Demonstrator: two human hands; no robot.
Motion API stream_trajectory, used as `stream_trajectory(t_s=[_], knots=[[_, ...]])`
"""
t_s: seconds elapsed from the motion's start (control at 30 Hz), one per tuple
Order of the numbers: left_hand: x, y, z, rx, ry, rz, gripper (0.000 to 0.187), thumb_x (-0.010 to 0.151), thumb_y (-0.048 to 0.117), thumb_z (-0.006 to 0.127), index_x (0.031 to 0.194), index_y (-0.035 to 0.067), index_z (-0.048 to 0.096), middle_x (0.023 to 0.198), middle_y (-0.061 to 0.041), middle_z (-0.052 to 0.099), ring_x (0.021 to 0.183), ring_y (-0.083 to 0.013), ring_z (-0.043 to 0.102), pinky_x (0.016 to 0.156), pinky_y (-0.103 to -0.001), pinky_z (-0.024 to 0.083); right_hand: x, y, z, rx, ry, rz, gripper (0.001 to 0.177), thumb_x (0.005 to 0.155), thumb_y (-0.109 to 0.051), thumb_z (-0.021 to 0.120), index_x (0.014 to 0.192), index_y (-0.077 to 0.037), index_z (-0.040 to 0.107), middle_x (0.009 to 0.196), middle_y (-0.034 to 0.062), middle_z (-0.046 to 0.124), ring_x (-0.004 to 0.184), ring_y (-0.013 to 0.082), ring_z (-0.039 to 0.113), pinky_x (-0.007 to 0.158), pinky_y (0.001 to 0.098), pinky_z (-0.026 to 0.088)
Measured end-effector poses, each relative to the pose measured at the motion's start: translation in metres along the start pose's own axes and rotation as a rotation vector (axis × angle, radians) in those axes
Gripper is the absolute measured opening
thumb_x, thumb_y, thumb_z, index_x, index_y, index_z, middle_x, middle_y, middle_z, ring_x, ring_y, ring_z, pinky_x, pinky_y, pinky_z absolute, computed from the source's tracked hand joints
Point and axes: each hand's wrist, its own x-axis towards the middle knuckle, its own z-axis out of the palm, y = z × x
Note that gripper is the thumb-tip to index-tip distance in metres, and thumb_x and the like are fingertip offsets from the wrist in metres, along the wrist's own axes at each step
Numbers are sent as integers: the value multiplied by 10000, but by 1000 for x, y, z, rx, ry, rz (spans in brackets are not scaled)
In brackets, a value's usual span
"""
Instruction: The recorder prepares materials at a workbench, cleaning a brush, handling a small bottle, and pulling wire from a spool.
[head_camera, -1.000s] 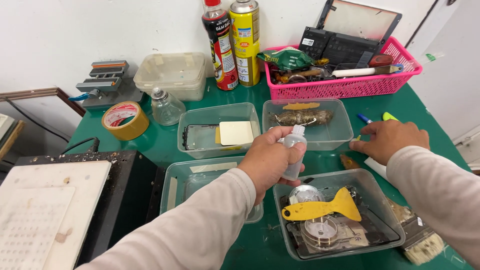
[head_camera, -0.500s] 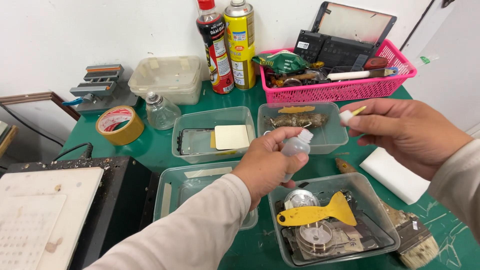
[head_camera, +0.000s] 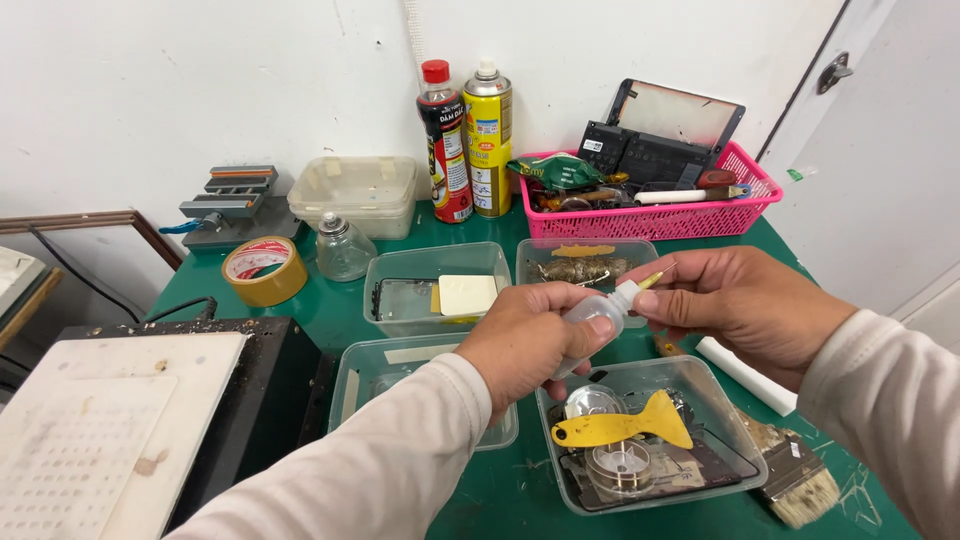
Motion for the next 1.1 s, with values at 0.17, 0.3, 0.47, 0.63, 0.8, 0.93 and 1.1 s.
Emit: stream_trajectory(t_s=[0.17,0.3,0.47,0.63,0.8,0.93,1.1], knots=[[-14,-3,7,341,119,296,391,805,215,770,1173,89,733,1026,-63,769,905,-164,720,834,-318,572,-10,9,5,-6,38,40,270,852,-267,735,914,-4,753,753,54,677,675,148,572,681,306,481],[-24,-4,13,399,123,368,413,801,238,772,1182,83,739,1005,-57,772,867,-159,734,783,-297,572,-13,16,3,22,155,120,369,831,-384,759,804,-20,700,675,54,593,631,160,504,614,314,416],[-31,-1,14,-14,-23,97,422,858,252,701,1252,100,704,1004,-55,734,763,-147,647,537,-306,519,3,59,-35,124,99,40,647,996,-601,673,1001,45,707,780,107,615,689,214,565,642,382,496],[-28,-6,12,-239,-203,45,407,932,290,650,1278,77,681,1020,-65,688,742,-149,613,521,-285,513,-40,9,13,419,21,25,339,876,-292,666,1134,-77,710,862,32,671,724,140,573,723,301,519],[-36,2,17,-46,-78,107,392,924,253,662,1263,59,694,1012,-79,703,764,-136,644,525,-301,529,-25,23,14,335,49,-30,296,939,-338,715,934,-59,616,811,37,641,707,147,538,654,295,471],[-33,4,14,-106,-87,82,382,919,256,647,1255,78,687,990,-64,704,752,-151,645,496,-298,513,-18,29,8,166,106,-32,393,1039,-421,682,1005,-32,641,812,68,576,727,216,541,637,361,456],[-32,1,9,-257,-123,-22,414,955,316,628,1272,51,656,996,-82,684,742,-164,614,504,-286,491,-29,16,24,485,-18,-48,251,905,-270,702,1098,-110,714,836,4,626,711,129,511,697,295,475]])
